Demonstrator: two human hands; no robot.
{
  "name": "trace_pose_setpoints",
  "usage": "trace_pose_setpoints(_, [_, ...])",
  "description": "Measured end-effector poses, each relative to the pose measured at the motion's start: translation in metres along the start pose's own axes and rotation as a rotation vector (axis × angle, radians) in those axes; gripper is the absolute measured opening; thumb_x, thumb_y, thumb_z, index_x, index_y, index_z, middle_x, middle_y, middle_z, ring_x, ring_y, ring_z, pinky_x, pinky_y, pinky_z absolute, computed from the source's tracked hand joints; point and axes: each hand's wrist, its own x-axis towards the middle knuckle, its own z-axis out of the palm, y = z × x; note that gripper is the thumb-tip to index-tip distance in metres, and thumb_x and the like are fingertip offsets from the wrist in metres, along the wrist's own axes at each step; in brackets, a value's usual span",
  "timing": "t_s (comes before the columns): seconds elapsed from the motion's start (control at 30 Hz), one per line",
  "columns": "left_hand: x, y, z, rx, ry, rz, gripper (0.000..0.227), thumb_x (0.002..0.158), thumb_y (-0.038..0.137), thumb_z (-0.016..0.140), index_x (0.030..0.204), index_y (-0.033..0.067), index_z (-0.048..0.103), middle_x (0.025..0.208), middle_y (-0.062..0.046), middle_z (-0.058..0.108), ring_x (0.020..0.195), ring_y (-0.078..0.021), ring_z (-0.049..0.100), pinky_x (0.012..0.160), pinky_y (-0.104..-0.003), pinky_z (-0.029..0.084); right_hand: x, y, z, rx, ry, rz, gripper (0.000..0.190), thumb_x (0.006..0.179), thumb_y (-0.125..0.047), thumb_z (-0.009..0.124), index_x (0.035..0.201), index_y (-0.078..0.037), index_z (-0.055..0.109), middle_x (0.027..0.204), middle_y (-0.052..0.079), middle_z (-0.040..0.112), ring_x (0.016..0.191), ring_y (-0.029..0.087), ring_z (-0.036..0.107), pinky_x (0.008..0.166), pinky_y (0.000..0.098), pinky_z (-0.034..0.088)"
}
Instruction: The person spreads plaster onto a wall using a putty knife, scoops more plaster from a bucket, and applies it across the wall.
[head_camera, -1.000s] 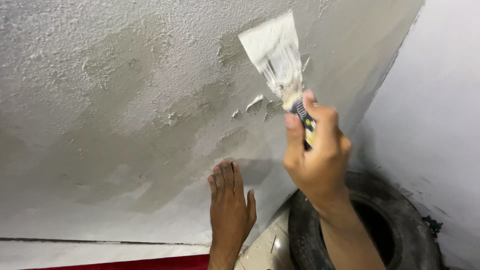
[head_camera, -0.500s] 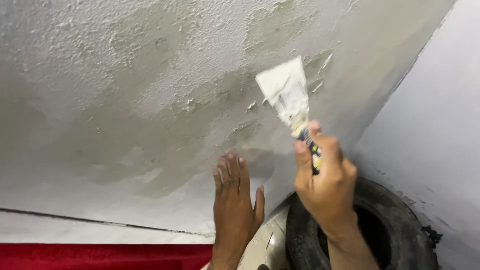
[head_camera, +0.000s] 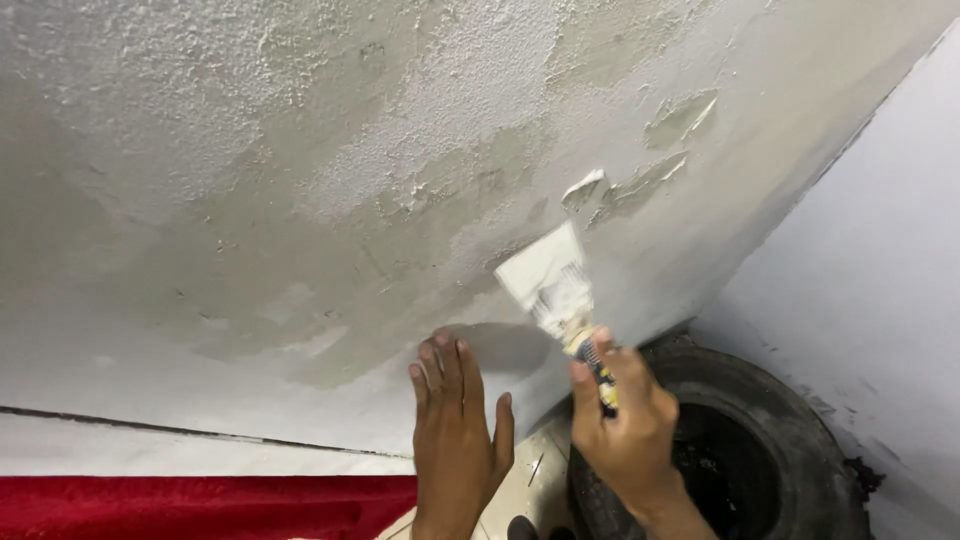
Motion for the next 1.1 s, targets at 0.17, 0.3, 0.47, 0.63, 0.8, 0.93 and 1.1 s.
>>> trace_pose_setpoints(0.17, [0.007,-0.003,0.005,0.026,0.029,0.044,0.077,0.096,0.025,0.059,0.151,-0.0152,0.024,0.16,-0.038,0.018,0.149,-0.053,0.02,0.12,-0.06,0.019,0.033,0.027,-0.003,-0.018,0.108,0.107,0.022,0.105,-0.012,0.061,0.112,0.008,0.056,0.085,0.019,0.069,0.073,0.024,0.073,0.057,0.0313,0.058])
trace_pose_setpoints(0.3, [0.009,-0.005,0.007,0.036,-0.031,0.01,0.077,0.096,0.025,0.06,0.151,-0.0145,0.025,0.159,-0.038,0.02,0.147,-0.0523,0.022,0.12,-0.059,0.021,0.038,0.05,0.018,-0.024,0.126,0.243,0.021,0.106,-0.013,0.058,0.107,0.008,0.056,0.076,0.018,0.068,0.061,0.023,0.07,0.051,0.0313,0.053])
trace_pose_setpoints(0.47, [0.014,-0.002,0.008,0.024,-0.022,-0.003,0.076,0.095,0.026,0.061,0.149,-0.0156,0.027,0.157,-0.039,0.021,0.147,-0.0543,0.021,0.12,-0.059,0.02,-0.008,0.025,0.038,-0.001,-0.023,0.113,0.024,0.104,-0.012,0.058,0.114,0.01,0.057,0.091,0.025,0.071,0.083,0.031,0.077,0.064,0.0304,0.065])
trace_pose_setpoints(0.63, [0.016,0.005,0.01,0.062,0.028,0.013,0.077,0.094,0.026,0.061,0.147,-0.0184,0.028,0.157,-0.041,0.021,0.147,-0.0563,0.021,0.12,-0.06,0.019,-0.031,0.049,0.037,0.107,0.061,0.145,0.024,0.105,-0.013,0.056,0.114,0.009,0.051,0.098,0.026,0.068,0.086,0.031,0.077,0.067,0.0305,0.062])
trace_pose_setpoints(0.8, [0.014,0.002,0.013,0.084,0.0,0.012,0.079,0.094,0.028,0.061,0.148,-0.0178,0.026,0.156,-0.041,0.02,0.147,-0.0543,0.02,0.12,-0.061,0.017,-0.011,0.06,0.057,0.136,0.134,0.118,0.029,0.113,-0.017,0.053,0.126,0.006,0.04,0.098,0.022,0.064,0.092,0.03,0.074,0.083,0.0349,0.063])
trace_pose_setpoints(0.93, [0.013,0.001,0.012,0.083,-0.014,0.013,0.079,0.095,0.029,0.06,0.149,-0.0164,0.025,0.157,-0.041,0.02,0.148,-0.053,0.018,0.121,-0.059,0.017,-0.026,0.065,0.095,0.067,0.077,0.09,0.037,0.11,-0.017,0.056,0.128,0.013,0.042,0.087,0.02,0.068,0.081,0.028,0.074,0.07,0.0341,0.063])
trace_pose_setpoints(1.1, [0.013,-0.003,0.016,0.087,-0.006,0.021,0.078,0.095,0.028,0.059,0.149,-0.0175,0.026,0.157,-0.042,0.02,0.148,-0.0527,0.017,0.12,-0.059,0.017,-0.082,0.087,0.074,0.155,0.145,0.126,0.023,0.108,-0.017,0.057,0.114,0.003,0.048,0.086,0.015,0.066,0.075,0.021,0.074,0.061,0.0278,0.06])
